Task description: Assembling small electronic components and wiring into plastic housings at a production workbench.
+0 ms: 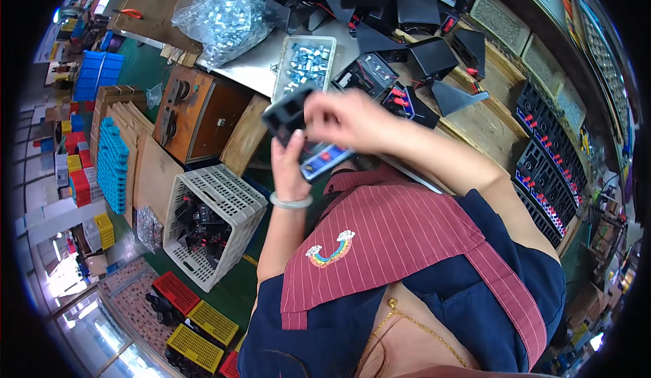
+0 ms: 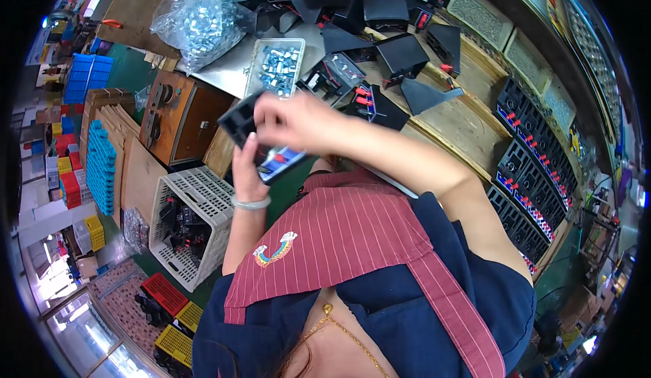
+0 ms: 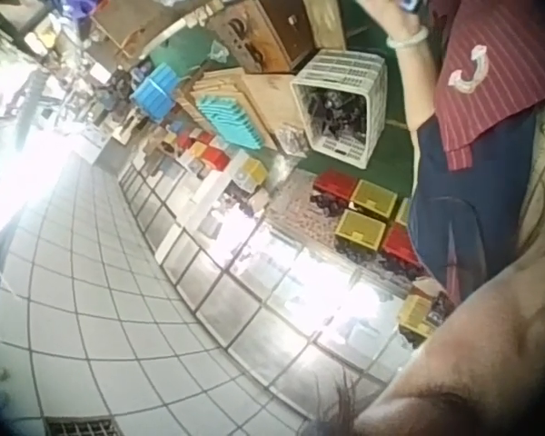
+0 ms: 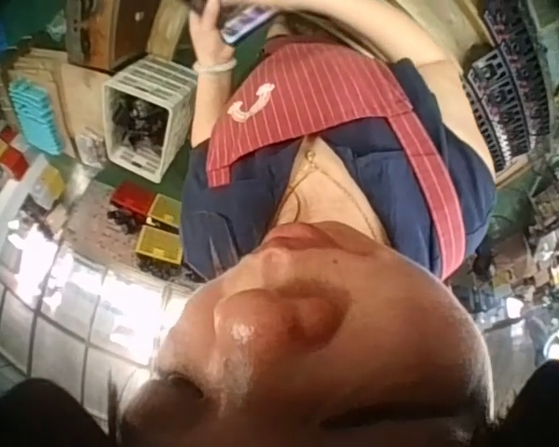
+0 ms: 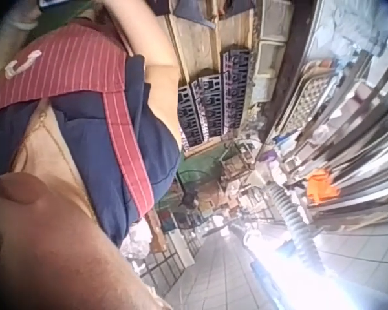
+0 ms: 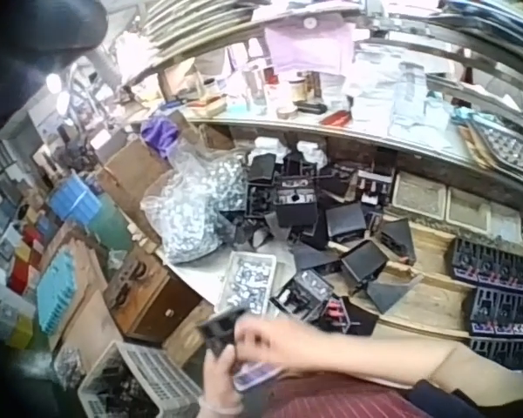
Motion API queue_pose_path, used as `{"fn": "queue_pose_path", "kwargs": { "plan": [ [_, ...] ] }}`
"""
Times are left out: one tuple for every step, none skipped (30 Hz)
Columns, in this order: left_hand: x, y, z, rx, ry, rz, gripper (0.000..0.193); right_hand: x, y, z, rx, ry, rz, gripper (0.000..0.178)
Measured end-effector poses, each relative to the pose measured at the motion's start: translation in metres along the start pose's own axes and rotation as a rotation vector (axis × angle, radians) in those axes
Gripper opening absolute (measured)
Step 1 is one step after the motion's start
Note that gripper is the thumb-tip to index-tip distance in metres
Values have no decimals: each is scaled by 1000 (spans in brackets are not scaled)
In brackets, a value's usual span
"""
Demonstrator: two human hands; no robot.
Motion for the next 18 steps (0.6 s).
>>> {"fn": "queue_pose_path", "kwargs": {
  "plan": [
    [21,9,8,15,50,-9,30,11,27,25,27,82,-186,17],
    [42,16,13,26,103,-15,31,17,59,49,59,165,-368,17],
    [53,24,20,32,119,-49,32,7,103,73,-69,23,-512,18],
    [64,30,25,36,143,-83,32,-5,144,91,-194,-125,-646,20],
    [72,33,30,61,162,-111,32,-18,177,103,-264,-243,-732,18],
    [78,35,34,56,165,-110,32,-34,204,109,-331,-366,-817,19],
    [88,36,35,37,188,-128,33,-48,217,113,-331,-429,-829,19],
    [94,37,37,20,206,-145,34,-58,230,114,-335,-489,-844,20],
    [95,40,38,0,197,-144,37,-64,231,117,-271,-474,-877,20],
    [97,41,41,-5,188,-155,42,-64,238,120,-265,-474,-878,20],
    [95,40,42,4,191,-153,41,-58,235,120,-268,-395,-851,18],
    [91,40,43,15,189,-150,41,-48,232,118,-274,-313,-826,15],
    [86,42,46,21,198,-132,39,-35,232,116,-273,-205,-727,16],
    [82,43,46,23,213,-118,37,-25,210,118,-233,-212,-610,18],
    [78,41,49,8,195,-122,36,-13,198,110,-266,-116,-274,17],
    [70,40,53,13,182,-121,36,-2,184,100,-290,-9,62,18],
    [59,40,55,-14,156,-74,38,4,159,88,-325,-12,234,21],
    [48,39,57,-45,136,-29,40,6,133,73,-355,-20,409,26]
  ]
}}
Point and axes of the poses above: each hand's wrist, its own z-axis towards the middle knuckle, its own x-axis out of the back of the hand, y = z × x, the point moved 9 cm from there along z, towards the middle knuckle, and after that the axes turned 7 degrees about x, right-handed, at the moved point
